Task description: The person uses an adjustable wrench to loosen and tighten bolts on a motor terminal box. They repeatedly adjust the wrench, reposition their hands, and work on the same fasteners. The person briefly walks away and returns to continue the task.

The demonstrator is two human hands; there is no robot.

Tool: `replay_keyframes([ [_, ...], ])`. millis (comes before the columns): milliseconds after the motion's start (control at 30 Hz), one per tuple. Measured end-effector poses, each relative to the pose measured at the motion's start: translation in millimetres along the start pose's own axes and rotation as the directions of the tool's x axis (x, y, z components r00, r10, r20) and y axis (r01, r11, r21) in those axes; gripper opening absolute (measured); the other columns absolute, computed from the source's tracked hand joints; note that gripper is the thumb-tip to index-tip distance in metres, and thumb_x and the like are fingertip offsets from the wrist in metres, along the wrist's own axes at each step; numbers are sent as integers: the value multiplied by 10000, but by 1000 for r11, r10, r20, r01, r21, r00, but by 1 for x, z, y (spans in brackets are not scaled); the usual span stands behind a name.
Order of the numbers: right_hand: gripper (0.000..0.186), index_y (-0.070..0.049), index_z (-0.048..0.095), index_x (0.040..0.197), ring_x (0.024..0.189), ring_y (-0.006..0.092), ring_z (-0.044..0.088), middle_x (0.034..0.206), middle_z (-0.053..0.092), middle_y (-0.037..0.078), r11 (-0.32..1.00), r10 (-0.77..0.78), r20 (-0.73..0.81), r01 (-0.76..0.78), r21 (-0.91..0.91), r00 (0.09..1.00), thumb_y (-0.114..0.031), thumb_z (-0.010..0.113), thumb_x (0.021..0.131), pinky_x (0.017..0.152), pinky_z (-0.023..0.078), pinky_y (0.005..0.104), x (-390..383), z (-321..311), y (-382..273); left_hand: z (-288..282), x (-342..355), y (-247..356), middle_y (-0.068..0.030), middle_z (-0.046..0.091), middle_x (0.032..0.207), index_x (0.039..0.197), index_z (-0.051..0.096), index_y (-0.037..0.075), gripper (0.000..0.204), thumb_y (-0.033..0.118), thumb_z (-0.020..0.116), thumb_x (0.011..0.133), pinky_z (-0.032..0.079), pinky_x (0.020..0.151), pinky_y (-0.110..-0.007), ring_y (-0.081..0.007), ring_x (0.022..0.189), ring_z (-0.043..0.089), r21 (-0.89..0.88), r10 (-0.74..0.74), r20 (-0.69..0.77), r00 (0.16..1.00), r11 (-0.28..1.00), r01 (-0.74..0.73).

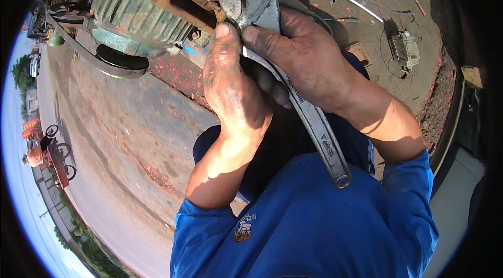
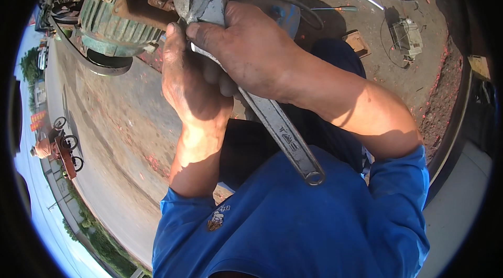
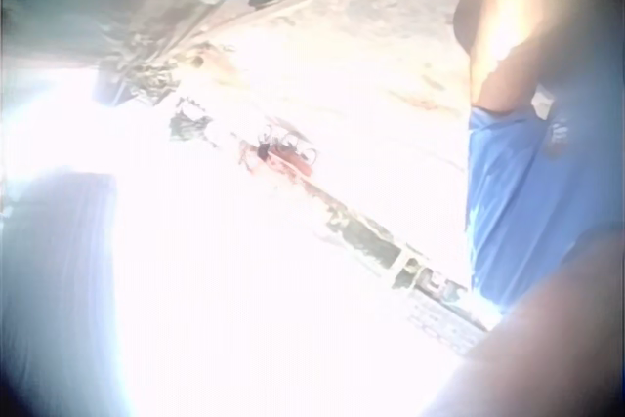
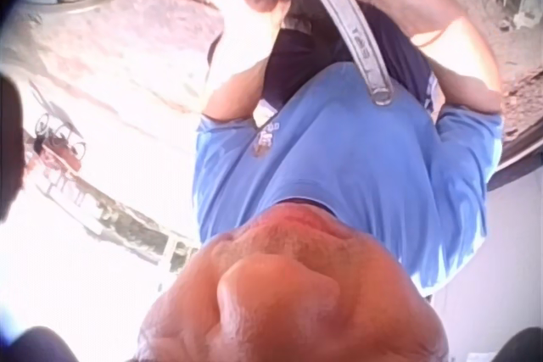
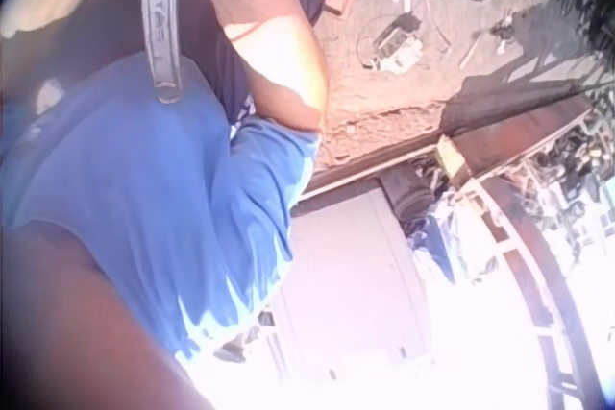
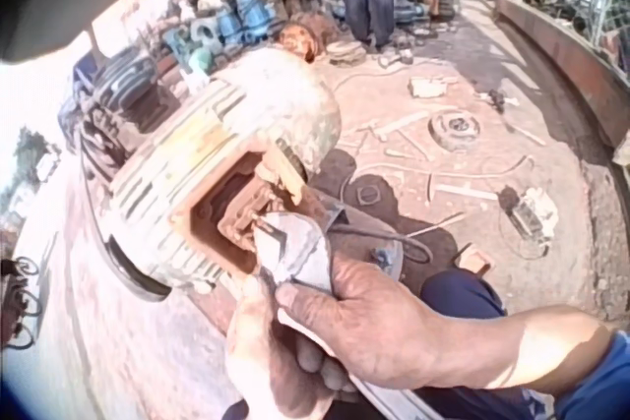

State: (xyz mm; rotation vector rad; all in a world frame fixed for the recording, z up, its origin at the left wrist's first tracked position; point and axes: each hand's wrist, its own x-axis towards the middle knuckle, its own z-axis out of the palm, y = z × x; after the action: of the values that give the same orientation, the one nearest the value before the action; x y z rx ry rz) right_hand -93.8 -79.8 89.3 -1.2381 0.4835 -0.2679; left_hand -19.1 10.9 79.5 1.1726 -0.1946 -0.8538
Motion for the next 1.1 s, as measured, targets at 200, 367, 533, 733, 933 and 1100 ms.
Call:
replay_keyframes([
  [200, 273, 24, 639, 975, 572, 170, 636, 722, 668, 100, 999, 27, 55, -28, 30, 998, -233, 549, 986, 528, 510, 309, -8, -5, 1, 0, -9, -3, -23, 418, 548, 998, 541, 53, 419, 445, 399, 1046, 383, 348, -279, -150, 374, 408, 8, 21, -5, 1000, 1000, -21],
  [367, 267, -29, 563, 1189, 655, 84, 574, 821, 637, 40, 936, -213, -10, 201, -290, 977, -235, 573, 1019, 581, 496, 260, 1, -11, 14, -4, -3, -8, -83, 625, 973, 1219, 572, -4, 428, 369, 435, 1060, 510, 756, -331, -195, 863, 607, 36, 119, 43, 992, 992, -121],
  [533, 368, -19, 522, 1317, 915, 123, 602, 1034, 669, 69, 861, -295, -29, 253, -441, 955, -207, 590, 1008, 834, 519, 308, -11, -18, 13, -6, 3, -13, -141, 619, 1183, 1365, 449, -45, 452, 283, 447, 1054, 500, 933, -349, -224, 1072, 609, 6, 210, 98, 973, 977, -211],
  [733, 366, -1, 523, 1279, 932, 298, 656, 1036, 670, 178, 904, -265, -85, 217, -368, 960, -186, 597, 970, 831, 514, 396, -20, -27, 18, 1, 9, -17, -194, 562, 1330, 1506, 267, -79, 571, 190, 457, 1040, 451, 1029, -334, -235, 1203, 566, -174, 241, 191, 952, 962, -209],
  [933, 375, 5, 524, 1258, 1006, 422, 646, 1070, 659, 244, 921, -224, -94, 179, -345, 970, -208, 605, 961, 865, 506, 437, -22, -29, 22, 4, 9, -18, -195, 549, 1354, 1508, 299, -64, 573, 217, 475, 1040, 444, 1056, -368, -244, 1225, 557, -206, 269, 174, 947, 951, -232],
  [1100, 358, 10, 524, 1234, 992, 441, 644, 1047, 659, 251, 888, -265, -53, 222, -404, 963, -204, 605, 958, 855, 508, 441, -19, -28, 22, 5, 4, -10, -225, 550, 1351, 1387, 468, -104, 467, 191, 512, 1027, 380, 1114, -405, -289, 1273, 521, -133, 329, 67, 942, 939, -318],
])
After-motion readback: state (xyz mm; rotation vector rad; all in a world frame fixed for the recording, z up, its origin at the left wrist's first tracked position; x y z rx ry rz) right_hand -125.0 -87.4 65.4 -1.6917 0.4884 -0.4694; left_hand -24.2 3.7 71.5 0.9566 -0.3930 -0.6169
